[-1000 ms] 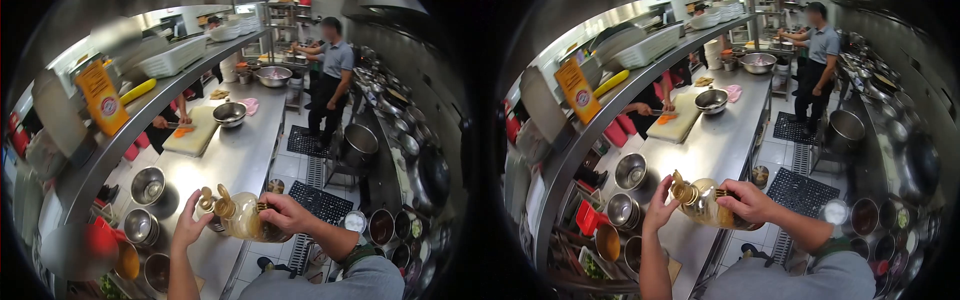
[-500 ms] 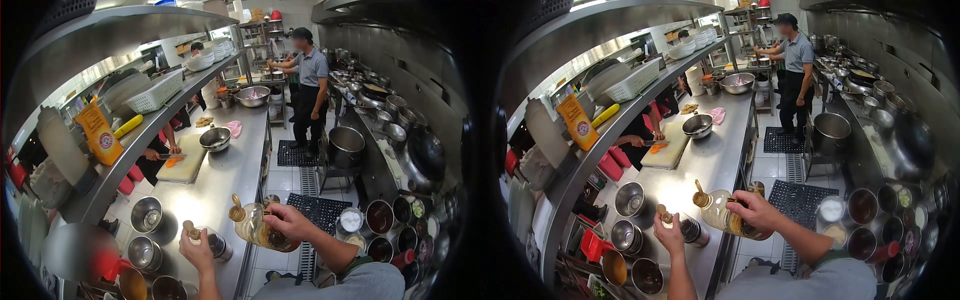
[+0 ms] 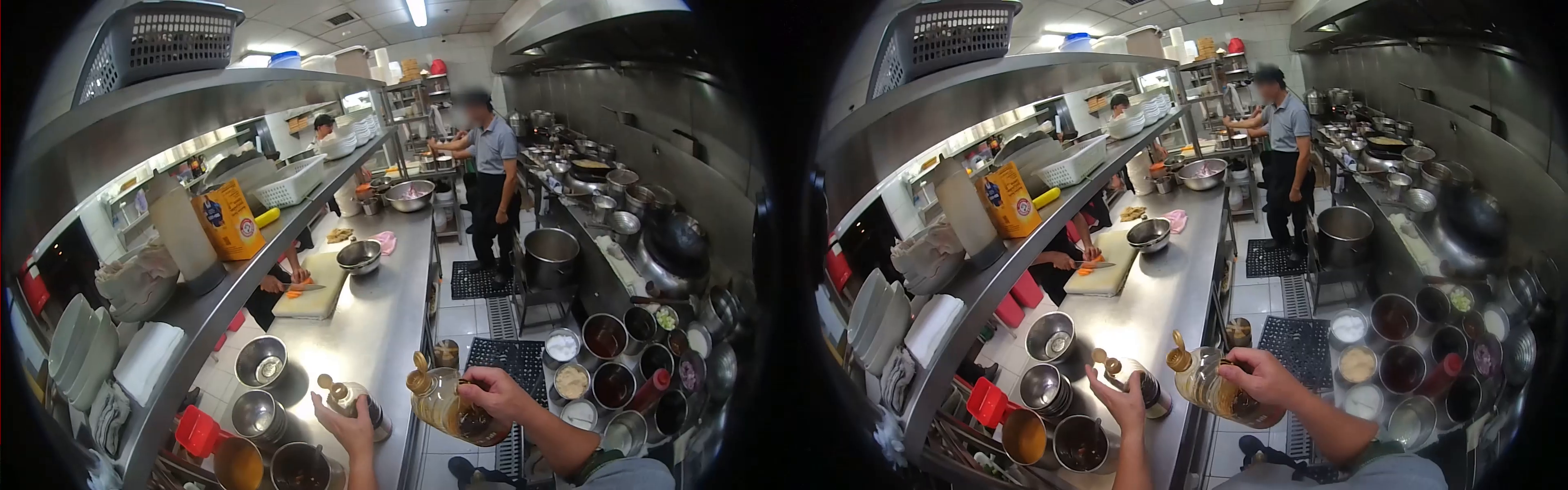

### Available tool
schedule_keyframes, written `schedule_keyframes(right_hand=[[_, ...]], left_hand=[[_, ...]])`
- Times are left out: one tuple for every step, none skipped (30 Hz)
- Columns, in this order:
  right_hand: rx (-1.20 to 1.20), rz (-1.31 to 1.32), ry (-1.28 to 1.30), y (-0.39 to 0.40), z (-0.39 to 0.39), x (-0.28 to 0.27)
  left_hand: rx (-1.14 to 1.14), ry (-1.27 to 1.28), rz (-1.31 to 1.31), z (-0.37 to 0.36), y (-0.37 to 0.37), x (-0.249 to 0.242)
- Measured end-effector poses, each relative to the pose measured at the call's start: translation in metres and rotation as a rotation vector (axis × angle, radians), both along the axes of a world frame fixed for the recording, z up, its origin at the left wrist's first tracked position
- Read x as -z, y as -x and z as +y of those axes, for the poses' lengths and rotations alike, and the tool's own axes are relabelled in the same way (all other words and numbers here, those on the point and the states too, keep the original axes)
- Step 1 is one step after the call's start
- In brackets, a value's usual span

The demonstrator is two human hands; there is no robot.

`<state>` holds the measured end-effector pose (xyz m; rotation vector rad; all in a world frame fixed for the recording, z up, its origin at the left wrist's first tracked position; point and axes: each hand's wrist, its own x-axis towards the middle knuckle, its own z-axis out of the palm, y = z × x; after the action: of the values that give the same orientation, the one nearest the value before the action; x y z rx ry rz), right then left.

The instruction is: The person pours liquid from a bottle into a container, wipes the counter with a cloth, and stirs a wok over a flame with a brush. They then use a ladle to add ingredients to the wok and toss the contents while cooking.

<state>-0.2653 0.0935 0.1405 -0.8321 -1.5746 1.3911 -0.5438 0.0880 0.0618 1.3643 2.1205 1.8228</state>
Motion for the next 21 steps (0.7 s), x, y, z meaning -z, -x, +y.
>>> schedule_keyframes(right_hand=[[0.013,-0.014,0.016,-0.002,-0.005,0.001],[0.024,-0.028,0.027,-0.004,-0.007,0.002],[0.035,-0.031,0.025,-0.006,-0.01,0.002],[0.018,-0.054,0.032,-0.007,-0.012,0.003],[-0.002,-0.077,0.036,-0.008,-0.012,0.003],[-0.001,-0.08,0.04,-0.007,-0.012,0.006],[-0.009,-0.099,0.047,-0.006,-0.012,0.011],[-0.017,-0.117,0.054,-0.006,-0.012,0.014],[-0.015,-0.117,0.058,-0.005,-0.014,0.015],[-0.021,-0.115,0.064,-0.005,-0.016,0.015],[-0.025,-0.113,0.071,-0.006,-0.018,0.016],[-0.019,-0.112,0.075,-0.008,-0.019,0.021],[-0.022,-0.094,0.081,-0.008,-0.016,0.028],[-0.029,-0.076,0.085,-0.009,-0.014,0.031],[-0.031,-0.073,0.087,-0.008,-0.015,0.031],[-0.036,-0.048,0.123,-0.008,-0.016,0.03],[-0.039,-0.023,0.163,-0.008,-0.018,0.031],[-0.038,-0.019,0.169,-0.007,-0.019,0.034],[-0.036,-0.021,0.164,-0.007,-0.018,0.04],[-0.033,-0.024,0.161,-0.005,-0.018,0.046],[-0.028,-0.021,0.164,-0.004,-0.017,0.052]], left_hand=[[0.001,-0.03,0.06,-0.004,0.0,0.0],[0.0,-0.066,0.119,-0.007,0.0,-0.002],[0.055,-0.054,0.11,-0.014,0.001,-0.005],[0.062,-0.055,0.106,-0.016,0.002,-0.009],[0.038,-0.062,0.196,-0.017,0.002,-0.013],[0.012,-0.063,0.288,-0.018,0.002,-0.016],[0.01,0.009,0.34,-0.019,0.004,-0.021],[0.01,0.013,0.34,-0.02,0.007,-0.019],[0.014,0.083,0.415,-0.021,0.009,-0.016],[0.021,0.149,0.491,-0.02,0.009,-0.016],[0.03,0.149,0.493,-0.019,0.008,-0.015],[0.058,0.117,0.411,-0.021,0.007,-0.015],[0.082,0.085,0.329,-0.023,0.007,-0.016],[0.081,0.085,0.331,-0.027,0.006,-0.018],[0.1,0.09,0.295,-0.032,0.006,-0.02],[0.119,0.096,0.258,-0.038,0.006,-0.022],[0.12,0.101,0.261,-0.047,0.009,-0.025],[0.101,0.103,0.271,-0.058,0.015,-0.029],[0.083,0.102,0.282,-0.069,0.02,-0.036],[0.054,-0.037,0.248,-0.082,0.022,-0.047],[-0.087,0.011,0.582,-0.102,0.048,-0.047]])
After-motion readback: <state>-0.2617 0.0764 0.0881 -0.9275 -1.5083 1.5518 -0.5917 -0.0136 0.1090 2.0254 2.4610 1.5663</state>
